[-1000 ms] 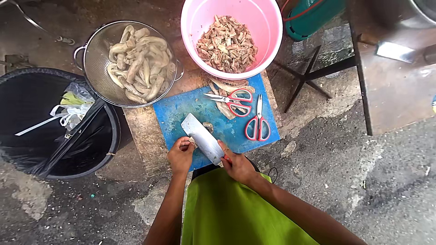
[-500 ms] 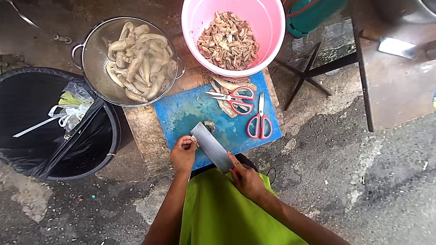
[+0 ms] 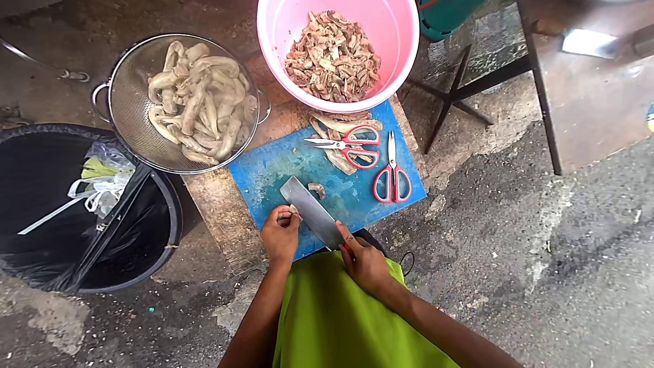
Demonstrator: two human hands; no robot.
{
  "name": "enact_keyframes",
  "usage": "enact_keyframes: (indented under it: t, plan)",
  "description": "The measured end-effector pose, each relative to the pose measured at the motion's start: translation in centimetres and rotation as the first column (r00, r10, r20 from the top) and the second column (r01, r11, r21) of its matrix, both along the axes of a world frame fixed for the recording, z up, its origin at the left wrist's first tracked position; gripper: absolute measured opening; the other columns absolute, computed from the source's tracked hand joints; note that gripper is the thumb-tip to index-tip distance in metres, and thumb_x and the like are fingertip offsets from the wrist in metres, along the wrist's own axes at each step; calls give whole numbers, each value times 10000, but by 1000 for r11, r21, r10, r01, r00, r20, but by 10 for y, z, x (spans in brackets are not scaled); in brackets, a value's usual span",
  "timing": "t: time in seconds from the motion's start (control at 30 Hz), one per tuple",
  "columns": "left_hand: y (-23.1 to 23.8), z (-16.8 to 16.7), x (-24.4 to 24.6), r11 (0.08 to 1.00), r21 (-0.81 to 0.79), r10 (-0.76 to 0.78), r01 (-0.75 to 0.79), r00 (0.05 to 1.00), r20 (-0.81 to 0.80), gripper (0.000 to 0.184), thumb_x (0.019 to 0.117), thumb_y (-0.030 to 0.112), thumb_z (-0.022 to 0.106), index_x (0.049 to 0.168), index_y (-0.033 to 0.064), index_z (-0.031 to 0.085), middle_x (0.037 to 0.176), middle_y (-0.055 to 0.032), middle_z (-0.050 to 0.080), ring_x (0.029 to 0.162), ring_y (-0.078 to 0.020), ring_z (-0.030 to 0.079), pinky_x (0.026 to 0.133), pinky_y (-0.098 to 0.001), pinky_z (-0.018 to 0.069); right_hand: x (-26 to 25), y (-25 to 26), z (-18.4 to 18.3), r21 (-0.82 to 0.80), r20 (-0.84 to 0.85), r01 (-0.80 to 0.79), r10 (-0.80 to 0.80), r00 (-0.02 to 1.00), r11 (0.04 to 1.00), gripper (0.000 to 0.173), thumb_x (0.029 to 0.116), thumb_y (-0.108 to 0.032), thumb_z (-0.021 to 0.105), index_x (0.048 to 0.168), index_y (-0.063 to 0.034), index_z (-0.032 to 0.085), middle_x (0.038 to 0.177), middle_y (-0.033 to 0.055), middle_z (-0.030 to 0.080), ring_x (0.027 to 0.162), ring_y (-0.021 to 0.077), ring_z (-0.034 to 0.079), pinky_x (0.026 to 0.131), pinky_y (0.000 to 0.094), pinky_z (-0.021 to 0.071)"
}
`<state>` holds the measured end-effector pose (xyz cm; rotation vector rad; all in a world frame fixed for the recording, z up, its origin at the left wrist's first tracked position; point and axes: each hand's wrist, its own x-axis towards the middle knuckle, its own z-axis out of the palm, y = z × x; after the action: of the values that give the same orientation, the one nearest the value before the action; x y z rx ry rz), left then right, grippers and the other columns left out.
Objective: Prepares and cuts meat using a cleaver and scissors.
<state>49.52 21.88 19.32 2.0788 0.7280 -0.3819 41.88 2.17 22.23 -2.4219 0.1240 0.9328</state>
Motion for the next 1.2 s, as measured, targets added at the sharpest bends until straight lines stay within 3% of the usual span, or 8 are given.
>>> enact_keyframes:
  t: [0.37,0.73,0.87,0.93,1.0,1.07,1.13,1.2]
  plan:
    - [11,8,24,959,125,-259,256,966,10,160,965,100,713,1110,34,733,1029,-130,745,922,-230,740,869,-445,600,27,20,10,-59,-92,-48,42,995,997,541,1085,-350,362,1621,-387,288,1069,165,697,890,351,707,758,522,563]
    - [18,5,39,969,138,-207,203,978,18,161,973,100,700,1109,22,738,1011,-135,753,916,-240,742,874,-463,591,59,33,15,-113,-128,-248,234,964,962,592,1092,-275,328,1642,-416,157,1148,224,650,895,395,699,756,550,558]
    - [32,10,49,969,79,-227,233,971,-75,157,975,126,707,1107,46,736,1024,-115,753,919,-234,738,882,-468,587,62,31,19,-130,-123,-296,281,952,946,617,1089,-255,338,1638,-442,128,1166,227,638,903,405,696,748,563,556]
    - [39,30,59,939,203,-289,276,957,35,171,992,136,667,1120,51,742,1053,-140,742,934,-276,729,870,-507,583,63,31,21,-128,-130,-315,299,945,940,642,1086,-228,340,1638,-448,98,1189,237,625,923,417,691,756,573,555]
    - [38,56,70,900,394,-361,187,825,435,179,979,122,646,1084,13,741,1028,-187,712,920,-306,707,818,-474,592,63,32,23,-125,-121,-328,314,942,936,671,1078,-189,356,1637,-452,94,1200,245,618,940,428,685,758,576,553]
    - [28,93,96,876,476,-443,82,530,724,250,989,178,627,1123,-12,720,1126,-213,695,1076,-340,661,948,-445,536,63,31,23,-120,-122,-342,328,937,932,697,1072,-162,366,1636,-457,80,1219,248,611,955,433,681,760,575,553]
    - [13,109,116,820,547,-570,169,336,750,376,1030,309,520,1228,16,649,1352,-222,607,1340,-383,510,1140,-515,381,62,31,21,-124,-118,-353,340,933,927,710,1070,-151,370,1636,-459,71,1220,250,606,962,434,679,760,573,553]
    - [-3,63,121,660,638,-748,396,272,606,475,1056,412,411,1395,135,594,1586,-169,426,1527,-405,262,1236,-617,174,61,31,19,-132,-118,-354,340,933,926,710,1071,-152,367,1634,-463,67,1231,253,604,968,439,677,767,580,553]
